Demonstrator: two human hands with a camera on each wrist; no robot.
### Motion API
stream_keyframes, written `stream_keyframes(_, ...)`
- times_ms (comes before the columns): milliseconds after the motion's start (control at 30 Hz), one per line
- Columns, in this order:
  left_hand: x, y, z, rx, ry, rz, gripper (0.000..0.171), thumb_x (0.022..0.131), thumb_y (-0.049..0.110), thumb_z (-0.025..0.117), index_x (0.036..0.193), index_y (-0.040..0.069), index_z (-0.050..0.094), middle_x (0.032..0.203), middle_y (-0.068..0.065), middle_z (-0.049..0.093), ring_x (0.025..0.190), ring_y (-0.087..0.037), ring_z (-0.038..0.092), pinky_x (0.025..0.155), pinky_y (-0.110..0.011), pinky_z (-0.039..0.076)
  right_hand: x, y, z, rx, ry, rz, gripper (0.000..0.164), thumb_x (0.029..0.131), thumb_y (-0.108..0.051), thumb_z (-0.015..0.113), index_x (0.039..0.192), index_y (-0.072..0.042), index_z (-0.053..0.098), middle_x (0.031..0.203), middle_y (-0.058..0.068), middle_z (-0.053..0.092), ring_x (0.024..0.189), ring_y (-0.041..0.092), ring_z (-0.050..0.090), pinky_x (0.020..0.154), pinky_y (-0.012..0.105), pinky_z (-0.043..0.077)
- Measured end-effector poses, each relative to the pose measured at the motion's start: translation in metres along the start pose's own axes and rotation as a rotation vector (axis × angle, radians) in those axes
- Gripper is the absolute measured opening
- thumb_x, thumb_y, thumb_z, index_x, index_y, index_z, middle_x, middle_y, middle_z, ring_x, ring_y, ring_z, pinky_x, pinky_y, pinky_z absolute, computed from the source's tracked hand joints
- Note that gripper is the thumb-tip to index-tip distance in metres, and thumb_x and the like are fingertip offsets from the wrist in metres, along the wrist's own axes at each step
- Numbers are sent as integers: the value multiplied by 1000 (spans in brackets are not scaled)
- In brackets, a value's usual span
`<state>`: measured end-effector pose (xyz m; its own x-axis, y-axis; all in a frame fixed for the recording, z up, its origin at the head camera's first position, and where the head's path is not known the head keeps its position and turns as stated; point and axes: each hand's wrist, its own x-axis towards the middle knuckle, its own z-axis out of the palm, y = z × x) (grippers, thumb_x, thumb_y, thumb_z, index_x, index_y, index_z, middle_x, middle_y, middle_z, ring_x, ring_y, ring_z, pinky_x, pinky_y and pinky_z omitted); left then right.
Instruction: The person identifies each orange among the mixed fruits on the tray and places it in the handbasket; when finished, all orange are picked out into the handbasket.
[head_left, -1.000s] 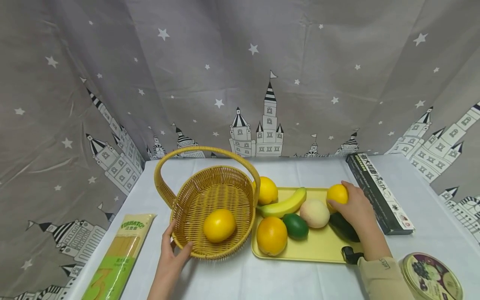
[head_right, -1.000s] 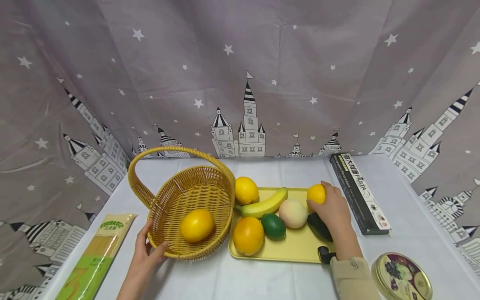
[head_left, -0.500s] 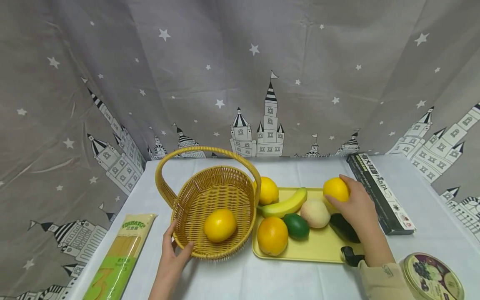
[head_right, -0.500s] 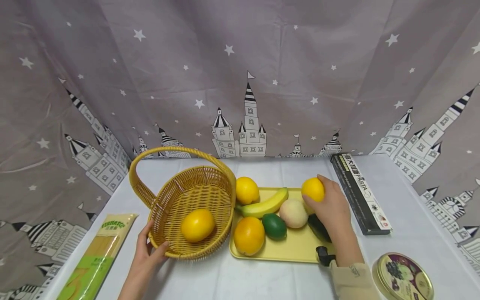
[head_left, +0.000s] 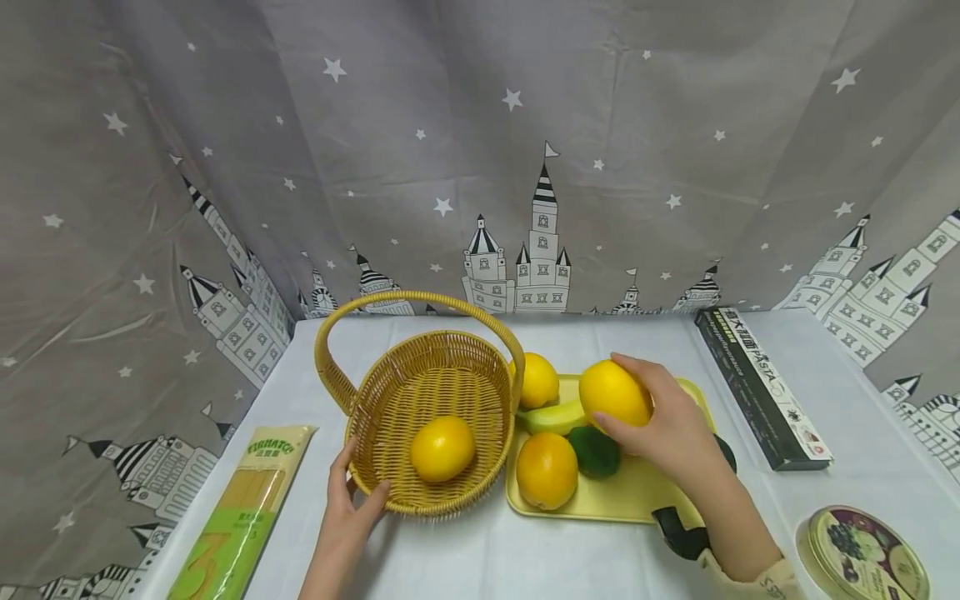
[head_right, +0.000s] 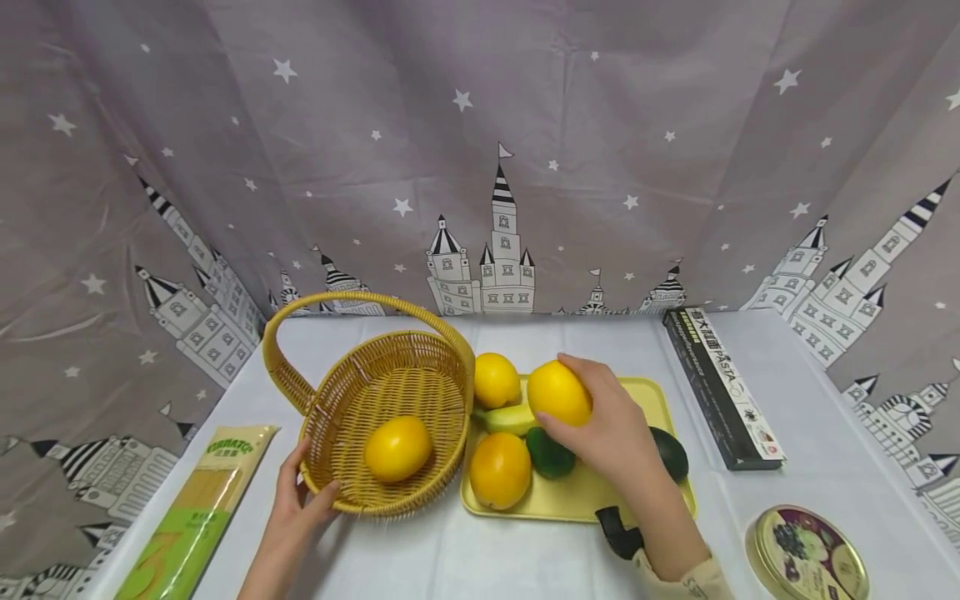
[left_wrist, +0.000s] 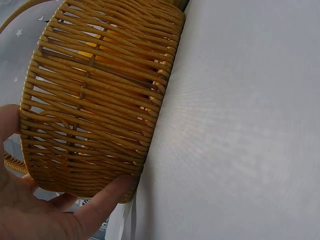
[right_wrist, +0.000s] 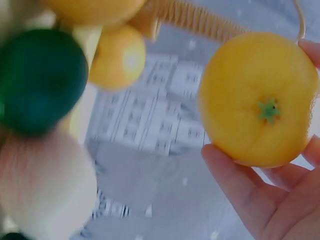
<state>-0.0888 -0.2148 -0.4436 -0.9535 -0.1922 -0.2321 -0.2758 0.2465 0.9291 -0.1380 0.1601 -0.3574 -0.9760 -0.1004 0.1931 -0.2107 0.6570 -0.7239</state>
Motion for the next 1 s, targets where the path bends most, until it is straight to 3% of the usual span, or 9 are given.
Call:
stream_keyframes(167,0,0,0,3,9,10,89,94,16,59,156,21,-4,159,-18,-9,140,-49,10,105,-55,35,-4,-20,25,32,-94,-124,71,75,-38,82,138,-28,50,135,-4,51,111,22,55,89,46,51)
stream_keyframes(433,2,-1,0,15,19,22,86,94,13,58,156,18,-2,159,-19,-8,140,-49,10,106,-57,33,-5,-49,62,92,-364,-310,68,73,-37,81,135,-32,53,131,-17,52,115,7,51,95,39,46)
stream_keyframes(667,1,-2,1,33,26,28,86,94,14,58,156,17,-1,159,-20,-5,139,-50,12,105,-58,35,6,-66,86,79,-553,-377,64,76,-48,74,135,-33,54,130,-14,54,108,7,53,88,32,48)
stream_keyframes(1000,-1,-2,0,29,19,38,85,95,17,59,156,18,0,159,-18,-4,139,-48,13,103,-57,37,29,-73,102,178,-797,-420,59,79,-37,75,134,-28,56,124,-15,56,100,6,54,84,24,49)
